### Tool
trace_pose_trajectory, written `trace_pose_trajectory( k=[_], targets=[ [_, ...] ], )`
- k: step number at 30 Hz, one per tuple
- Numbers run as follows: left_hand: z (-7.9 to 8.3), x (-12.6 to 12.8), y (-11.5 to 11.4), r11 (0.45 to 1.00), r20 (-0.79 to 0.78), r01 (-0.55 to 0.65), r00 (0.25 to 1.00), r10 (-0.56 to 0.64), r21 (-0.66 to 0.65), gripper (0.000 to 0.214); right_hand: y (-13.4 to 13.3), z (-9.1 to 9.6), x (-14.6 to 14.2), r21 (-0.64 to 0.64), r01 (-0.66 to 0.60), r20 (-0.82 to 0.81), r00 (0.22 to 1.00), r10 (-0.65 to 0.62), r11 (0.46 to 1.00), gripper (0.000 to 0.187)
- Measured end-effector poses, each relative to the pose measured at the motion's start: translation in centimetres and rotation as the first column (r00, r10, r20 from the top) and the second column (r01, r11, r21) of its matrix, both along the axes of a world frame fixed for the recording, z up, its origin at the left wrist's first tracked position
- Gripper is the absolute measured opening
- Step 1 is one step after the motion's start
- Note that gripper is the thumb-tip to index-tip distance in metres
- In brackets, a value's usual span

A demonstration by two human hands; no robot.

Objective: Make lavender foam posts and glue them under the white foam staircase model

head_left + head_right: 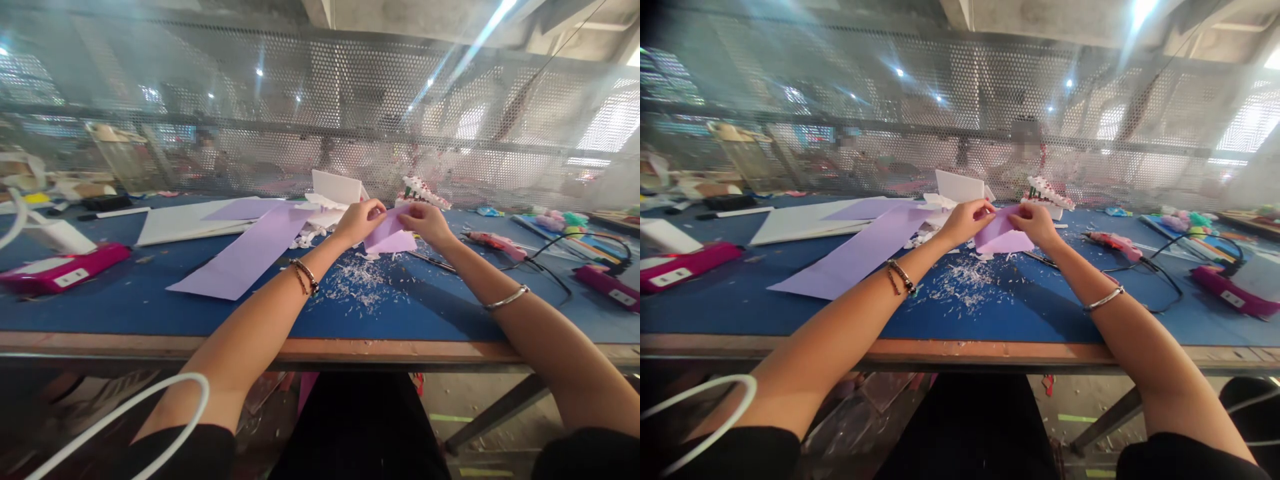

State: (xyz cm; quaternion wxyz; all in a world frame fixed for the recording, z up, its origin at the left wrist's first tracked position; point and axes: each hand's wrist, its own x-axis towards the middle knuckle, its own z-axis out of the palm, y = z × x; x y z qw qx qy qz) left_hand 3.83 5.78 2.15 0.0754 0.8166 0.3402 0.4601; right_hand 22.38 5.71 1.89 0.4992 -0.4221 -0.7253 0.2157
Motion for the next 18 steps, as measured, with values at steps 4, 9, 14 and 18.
trace_pose_trajectory(
  k=[4, 9, 14, 18],
  targets=[
    [-0.5, 0.7, 0.0, 0.994, -0.002, 0.075, 0.997, -0.075, -0.083, 0.023, -0.5, 0.0, -0.5, 0.077, 0.073, -0.166, 0.984, -0.059, 0.994, 0.021],
    [-0.8, 1.1, 0.1, 0.983, 0.044, 0.116, 0.993, -0.111, -0.14, 0.033, -1.2, -0.3, -1.1, 0.17, 0.041, -0.045, 0.998, -0.034, 0.985, 0.018],
    [-0.9, 1.0, 0.4, 0.969, 0.098, 0.129, 0.989, -0.11, -0.211, 0.029, -1.2, -0.4, -1.2, 0.198, 0.062, -0.071, 0.996, -0.048, 0.978, 0.018],
    [-1.1, 1.0, 0.7, 0.966, 0.122, 0.161, 0.983, -0.138, -0.203, 0.03, -1.1, -0.5, -1.0, 0.198, 0.081, -0.072, 0.995, -0.068, 0.977, 0.019]
  ],
)
